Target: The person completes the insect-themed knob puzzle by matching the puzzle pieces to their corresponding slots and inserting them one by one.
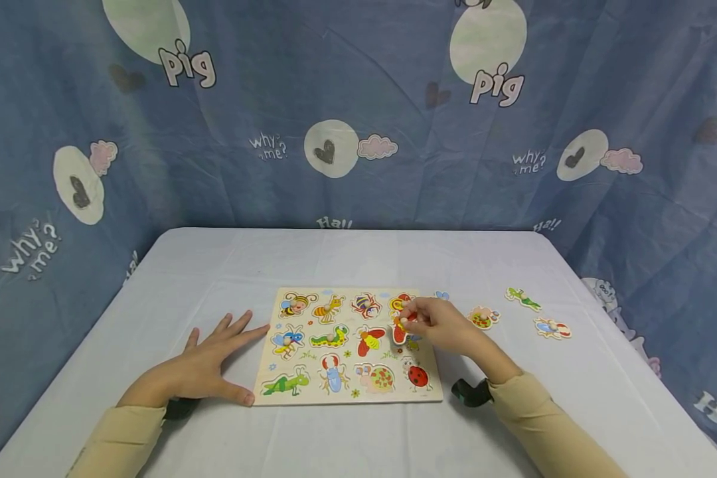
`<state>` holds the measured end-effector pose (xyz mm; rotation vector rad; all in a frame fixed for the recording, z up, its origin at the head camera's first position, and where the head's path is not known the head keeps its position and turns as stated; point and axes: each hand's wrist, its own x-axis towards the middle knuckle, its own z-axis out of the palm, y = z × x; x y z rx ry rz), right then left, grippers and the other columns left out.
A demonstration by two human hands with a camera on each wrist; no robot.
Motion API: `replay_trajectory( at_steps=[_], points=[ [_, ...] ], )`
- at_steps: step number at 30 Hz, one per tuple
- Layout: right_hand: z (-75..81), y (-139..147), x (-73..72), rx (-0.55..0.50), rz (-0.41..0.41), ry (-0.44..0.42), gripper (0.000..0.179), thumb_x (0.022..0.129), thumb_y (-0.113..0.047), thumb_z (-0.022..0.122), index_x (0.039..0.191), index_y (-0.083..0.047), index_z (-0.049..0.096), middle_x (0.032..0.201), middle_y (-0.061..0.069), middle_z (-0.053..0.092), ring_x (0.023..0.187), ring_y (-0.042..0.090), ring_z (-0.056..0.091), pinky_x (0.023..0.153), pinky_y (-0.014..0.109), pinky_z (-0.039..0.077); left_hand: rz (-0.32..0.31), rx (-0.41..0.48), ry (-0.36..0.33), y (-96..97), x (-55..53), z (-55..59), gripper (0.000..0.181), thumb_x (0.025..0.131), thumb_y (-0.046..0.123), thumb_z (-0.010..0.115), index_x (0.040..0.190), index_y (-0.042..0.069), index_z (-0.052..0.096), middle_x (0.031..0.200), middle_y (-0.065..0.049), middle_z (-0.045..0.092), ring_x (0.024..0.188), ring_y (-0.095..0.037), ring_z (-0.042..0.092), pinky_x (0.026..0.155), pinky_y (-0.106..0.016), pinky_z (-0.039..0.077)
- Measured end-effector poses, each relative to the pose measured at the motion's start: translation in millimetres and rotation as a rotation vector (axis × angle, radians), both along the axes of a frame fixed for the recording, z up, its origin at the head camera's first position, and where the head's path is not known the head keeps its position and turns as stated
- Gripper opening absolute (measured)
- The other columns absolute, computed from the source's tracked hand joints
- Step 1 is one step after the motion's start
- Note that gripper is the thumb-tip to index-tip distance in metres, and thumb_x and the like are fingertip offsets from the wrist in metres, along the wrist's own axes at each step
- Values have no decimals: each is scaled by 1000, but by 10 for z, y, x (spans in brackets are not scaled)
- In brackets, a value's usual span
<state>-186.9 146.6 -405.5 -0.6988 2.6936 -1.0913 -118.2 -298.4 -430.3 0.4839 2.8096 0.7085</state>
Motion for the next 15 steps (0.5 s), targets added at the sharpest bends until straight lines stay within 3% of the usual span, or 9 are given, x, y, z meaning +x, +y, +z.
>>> replay_trajectory(
  at_steps=[15],
  points=[
    [-24,-209,-13,31,28,-29,11,103,-16,71,109,-8,75,61,-6,43,55,10,37,54,22,33,3,8,-15,-5,-4,7,124,60,63,98,166,32,41,180,-22,14,162,-61,1,111,-94,-7]
  ],
)
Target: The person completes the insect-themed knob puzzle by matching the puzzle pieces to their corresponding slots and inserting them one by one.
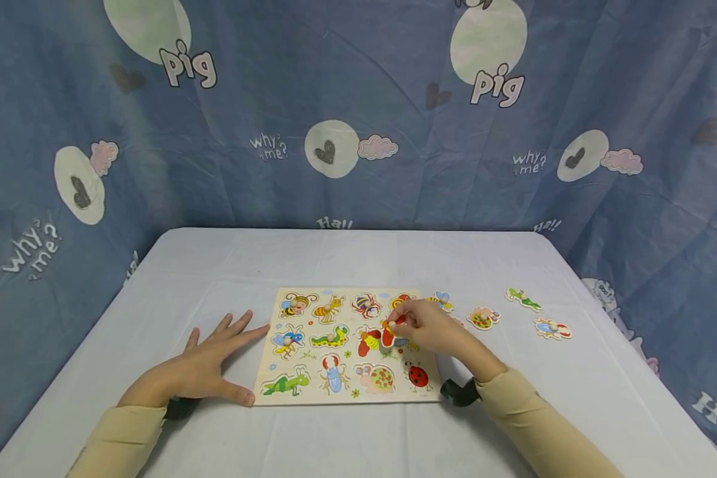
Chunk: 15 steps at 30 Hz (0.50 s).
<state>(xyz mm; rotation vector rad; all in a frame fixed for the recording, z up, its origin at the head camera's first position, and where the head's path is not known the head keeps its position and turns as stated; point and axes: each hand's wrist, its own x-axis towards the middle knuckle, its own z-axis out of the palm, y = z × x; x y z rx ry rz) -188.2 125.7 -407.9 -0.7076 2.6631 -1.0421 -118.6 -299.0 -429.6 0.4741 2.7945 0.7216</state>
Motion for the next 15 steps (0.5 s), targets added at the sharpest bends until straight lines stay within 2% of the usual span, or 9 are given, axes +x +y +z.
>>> replay_trajectory(
  at_steps=[15],
  points=[
    [-35,-178,7,22,33,-17,7,103,-16,72,107,-11,75,56,-7,38,51,9,33,51,22,29,2,12,6,17,15,10,124,60,60,99,166,31,42,180,-23,15,162,-62,2,111,-94,-8]
  ],
)
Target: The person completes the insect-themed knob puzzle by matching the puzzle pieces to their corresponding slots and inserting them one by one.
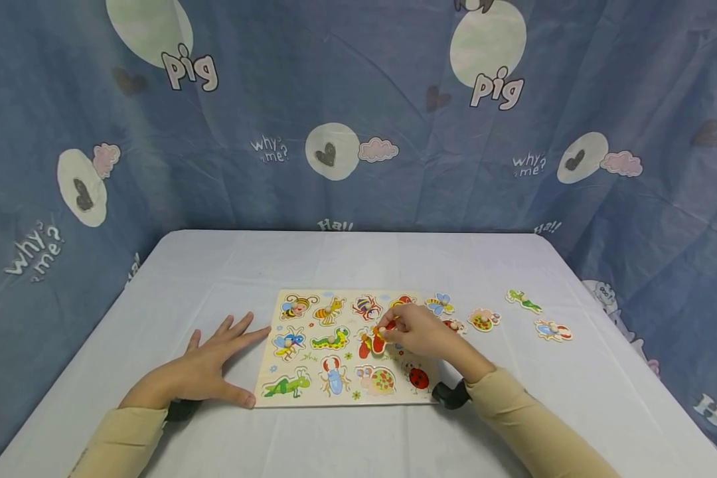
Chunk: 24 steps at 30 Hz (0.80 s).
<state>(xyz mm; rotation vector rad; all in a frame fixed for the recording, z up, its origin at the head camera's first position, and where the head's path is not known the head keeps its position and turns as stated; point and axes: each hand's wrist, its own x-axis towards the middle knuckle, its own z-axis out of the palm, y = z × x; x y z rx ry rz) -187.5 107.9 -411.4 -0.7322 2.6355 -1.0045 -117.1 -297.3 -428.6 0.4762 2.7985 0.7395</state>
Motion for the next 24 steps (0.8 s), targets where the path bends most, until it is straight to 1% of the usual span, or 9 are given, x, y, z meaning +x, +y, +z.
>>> replay_trajectory(
  at_steps=[4,10,16,21,24],
  points=[
    [-16,-36,-10,5,13,0,6,103,-15,72,106,-11,75,56,-7,41,51,9,34,51,22,30,2,0,10,2,2,-4,123,59,61,99,165,31,43,179,-23,16,162,-61,3,111,-94,-7],
    [-28,-88,-14,7,18,-30,5,103,-17,72,105,-12,73,57,-7,47,52,8,38,52,22,33,7,-2,10,5,0,-6,123,59,62,99,165,31,44,180,-23,16,162,-61,3,111,-94,-7],
    [-31,-132,-12,6,26,-39,4,103,-15,72,105,-12,73,56,-7,43,52,8,35,52,22,31,4,-3,-4,3,-2,-1,124,59,60,99,166,31,43,180,-22,14,162,-61,1,111,-93,-9],
    [-40,-168,-10,18,10,-58,4,104,-17,72,105,-13,72,56,-7,49,51,9,36,52,23,32,3,0,-6,5,3,4,124,59,60,99,166,31,42,180,-23,15,162,-61,1,111,-94,-9],
    [-57,-182,-20,13,3,-71,3,104,-16,72,105,-13,73,57,-6,50,52,9,36,52,23,32,2,-4,-3,0,3,-1,124,59,59,99,166,31,42,180,-23,15,162,-61,1,111,-94,-8]
  ],
)
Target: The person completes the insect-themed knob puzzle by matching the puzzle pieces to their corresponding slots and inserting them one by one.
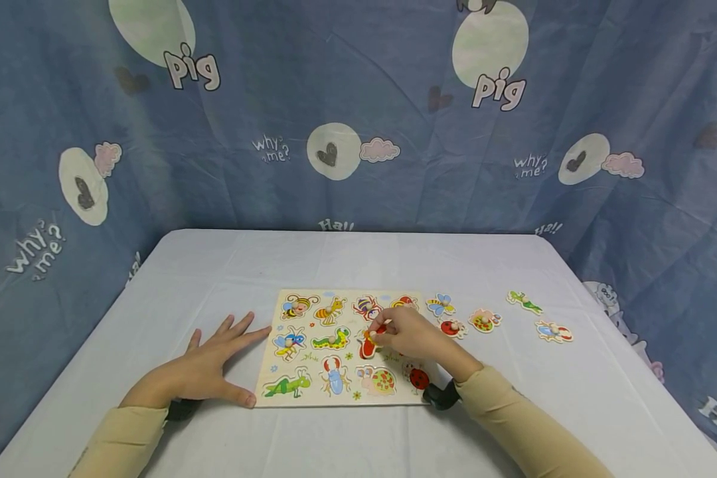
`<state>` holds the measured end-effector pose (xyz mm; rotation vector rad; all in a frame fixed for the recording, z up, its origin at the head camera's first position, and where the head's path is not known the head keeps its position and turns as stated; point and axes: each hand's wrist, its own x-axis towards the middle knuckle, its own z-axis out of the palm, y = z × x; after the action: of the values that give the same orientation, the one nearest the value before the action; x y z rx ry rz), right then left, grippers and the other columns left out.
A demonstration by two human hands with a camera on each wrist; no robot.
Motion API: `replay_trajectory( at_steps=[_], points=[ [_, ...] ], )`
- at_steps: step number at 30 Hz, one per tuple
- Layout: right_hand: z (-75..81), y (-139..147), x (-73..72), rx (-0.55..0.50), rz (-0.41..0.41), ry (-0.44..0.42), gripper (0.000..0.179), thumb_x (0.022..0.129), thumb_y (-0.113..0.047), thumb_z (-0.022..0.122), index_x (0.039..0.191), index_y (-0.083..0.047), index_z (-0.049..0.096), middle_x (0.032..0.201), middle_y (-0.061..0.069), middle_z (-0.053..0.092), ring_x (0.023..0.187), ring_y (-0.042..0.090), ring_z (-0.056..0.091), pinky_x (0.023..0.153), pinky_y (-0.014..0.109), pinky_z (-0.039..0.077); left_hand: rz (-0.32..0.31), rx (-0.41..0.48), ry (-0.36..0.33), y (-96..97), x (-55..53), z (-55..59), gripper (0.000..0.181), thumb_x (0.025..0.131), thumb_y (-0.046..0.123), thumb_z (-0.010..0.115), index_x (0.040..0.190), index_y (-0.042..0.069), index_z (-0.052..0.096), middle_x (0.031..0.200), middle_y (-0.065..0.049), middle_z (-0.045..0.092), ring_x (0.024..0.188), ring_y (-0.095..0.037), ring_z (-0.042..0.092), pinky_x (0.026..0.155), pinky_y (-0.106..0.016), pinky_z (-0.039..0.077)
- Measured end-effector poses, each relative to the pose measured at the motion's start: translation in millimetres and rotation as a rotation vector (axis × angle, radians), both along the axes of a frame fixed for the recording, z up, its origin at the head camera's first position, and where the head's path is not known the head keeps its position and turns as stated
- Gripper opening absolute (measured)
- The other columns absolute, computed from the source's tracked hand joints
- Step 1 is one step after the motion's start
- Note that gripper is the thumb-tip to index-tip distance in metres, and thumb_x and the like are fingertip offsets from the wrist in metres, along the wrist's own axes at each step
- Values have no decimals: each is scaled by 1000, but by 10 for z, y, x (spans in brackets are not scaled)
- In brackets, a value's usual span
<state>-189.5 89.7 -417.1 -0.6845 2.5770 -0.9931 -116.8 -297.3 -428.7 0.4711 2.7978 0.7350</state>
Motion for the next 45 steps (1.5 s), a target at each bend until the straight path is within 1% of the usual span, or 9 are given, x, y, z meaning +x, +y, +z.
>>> replay_trajectory(
  at_steps=[8,10,17,22,29,36,39,43,45],
  points=[
    [-13,-33,-17,-12,-22,-50,4,103,-16,72,104,-12,73,68,-5,66,54,8,38,52,23,33,1,-6,-6,1,-3,-9,124,59,60,99,166,32,42,180,-22,15,162,-61,2,111,-93,-8],
    [-10,-36,-18,-9,-22,-56,4,103,-17,73,104,-12,73,67,-5,65,54,8,38,52,23,33,0,-8,-6,0,-5,-7,124,59,60,99,166,32,42,180,-22,15,162,-61,2,111,-94,-8],
    [9,-43,-14,19,-10,-34,4,103,-18,73,103,-14,75,55,-8,48,53,8,35,54,23,32,1,0,-8,-1,-7,11,124,59,59,99,166,31,42,180,-22,14,162,-61,1,111,-93,-8],
    [13,-49,-18,36,-20,-43,4,102,-19,74,103,-15,75,55,-8,47,53,8,35,55,24,33,1,1,-9,3,-7,8,124,59,59,99,166,31,42,180,-22,14,162,-61,1,111,-93,-9],
    [20,-46,-16,40,-21,-47,5,101,-19,75,104,-14,75,53,-7,41,51,9,34,53,24,34,-3,2,1,-6,-7,4,123,60,59,99,166,31,43,180,-22,14,162,-61,2,111,-94,-8],
    [26,-42,-32,43,-14,-36,6,100,-18,77,102,-13,76,53,-8,42,51,7,35,53,22,33,-3,8,9,0,-11,13,123,59,61,99,165,31,43,180,-23,15,162,-61,2,111,-94,-7],
    [32,-40,-36,31,-13,-53,5,100,-17,77,102,-13,77,54,-8,43,51,7,34,53,21,33,-4,8,10,-6,-12,11,123,60,60,99,165,31,43,180,-22,15,162,-61,2,111,-94,-7],
    [29,-13,-52,22,2,-77,6,102,-20,75,103,-14,77,60,-9,51,55,7,37,55,22,34,-3,2,5,-6,-9,11,123,60,59,99,166,31,43,180,-23,15,162,-61,2,110,-94,-7],
    [35,24,-63,23,25,-67,10,104,-22,72,105,-14,77,63,-9,53,55,7,39,55,22,35,-4,-5,6,-2,-9,9,123,60,60,99,166,31,43,180,-23,15,162,-62,2,110,-94,-7]
  ],
)
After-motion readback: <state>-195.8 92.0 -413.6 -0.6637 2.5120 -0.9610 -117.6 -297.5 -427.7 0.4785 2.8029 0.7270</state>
